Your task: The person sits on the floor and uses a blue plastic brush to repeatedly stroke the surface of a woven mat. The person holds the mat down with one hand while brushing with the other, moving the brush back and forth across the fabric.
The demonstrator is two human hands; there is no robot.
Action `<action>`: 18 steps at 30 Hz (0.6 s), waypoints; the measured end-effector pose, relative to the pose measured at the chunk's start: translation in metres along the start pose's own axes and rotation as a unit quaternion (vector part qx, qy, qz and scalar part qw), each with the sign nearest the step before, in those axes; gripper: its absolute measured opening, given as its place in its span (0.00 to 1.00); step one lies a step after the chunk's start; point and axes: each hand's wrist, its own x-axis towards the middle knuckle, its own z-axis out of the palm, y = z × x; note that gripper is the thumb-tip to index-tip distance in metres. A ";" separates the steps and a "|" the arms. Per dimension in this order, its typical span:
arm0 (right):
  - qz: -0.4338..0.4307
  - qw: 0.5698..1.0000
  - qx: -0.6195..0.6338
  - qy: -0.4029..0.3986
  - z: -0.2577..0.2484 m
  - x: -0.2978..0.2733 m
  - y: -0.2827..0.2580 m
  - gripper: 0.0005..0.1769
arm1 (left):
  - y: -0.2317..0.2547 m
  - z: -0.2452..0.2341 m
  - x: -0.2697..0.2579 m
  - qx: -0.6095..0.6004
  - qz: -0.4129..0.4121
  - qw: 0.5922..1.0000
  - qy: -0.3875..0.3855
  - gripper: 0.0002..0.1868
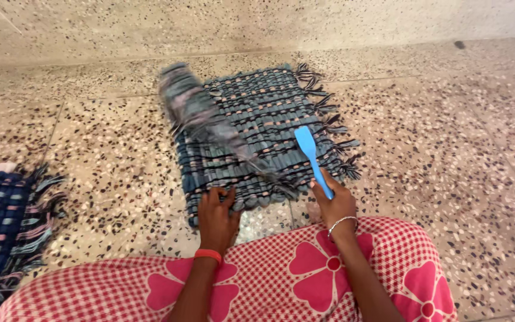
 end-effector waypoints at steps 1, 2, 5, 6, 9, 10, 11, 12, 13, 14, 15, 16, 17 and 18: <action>0.001 1.000 -0.004 -0.002 -0.002 0.000 0.001 0.28 | 0.009 -0.004 0.000 0.004 -0.030 0.999 -0.016 0.29; 0.003 1.000 -0.009 -0.004 -0.002 0.001 0.001 0.28 | 0.015 -0.006 0.001 0.009 -0.060 0.998 -0.032 0.30; 0.008 1.000 -0.015 -0.017 -0.001 -0.003 0.001 0.29 | 0.014 -0.016 0.004 -0.010 -0.044 0.998 -0.041 0.29; 0.007 1.000 -0.015 -0.021 0.002 -0.002 0.000 0.29 | 0.013 -0.017 0.005 -0.007 -0.041 0.999 -0.028 0.29; 0.017 1.000 -0.013 -0.021 0.007 -0.003 0.006 0.29 | 0.018 -0.011 0.002 -0.021 -0.055 0.998 -0.015 0.27; -0.012 1.000 0.001 -0.015 0.008 -0.002 0.008 0.29 | 0.018 -0.010 0.002 -0.036 -0.074 0.996 -0.025 0.27; -0.041 0.999 0.018 -0.010 0.011 -0.002 0.010 0.28 | 0.017 -0.010 0.001 -0.049 -0.092 0.994 -0.035 0.27; -0.071 0.997 0.034 -0.005 0.014 -0.002 0.010 0.27 | 0.017 -0.009 0.000 -0.054 -0.108 0.992 -0.040 0.26; -0.046 0.998 0.047 -0.017 0.015 -0.002 0.010 0.27 | 0.018 -0.009 -0.001 -0.060 -0.123 0.990 -0.045 0.25; -0.022 0.998 0.059 -0.030 0.017 -0.003 0.008 0.27 | 0.020 -0.008 -0.003 -0.066 -0.139 0.987 -0.050 0.24; 0.003 0.996 0.072 -0.044 0.019 -0.005 0.004 0.28 | 0.023 -0.007 -0.005 -0.064 -0.133 0.987 -0.065 0.24; -0.013 0.996 0.074 -0.041 0.020 -0.008 0.000 0.28 | 0.028 -0.004 -0.008 -0.061 -0.127 0.987 -0.080 0.24; -0.030 0.996 0.076 -0.040 0.022 -0.011 -0.005 0.28 | 0.032 -0.003 -0.011 -0.058 -0.123 0.986 -0.095 0.24; -0.046 0.995 0.078 -0.039 0.024 -0.015 -0.011 0.27 | 0.038 -0.001 -0.015 -0.021 -0.120 0.985 -0.120 0.26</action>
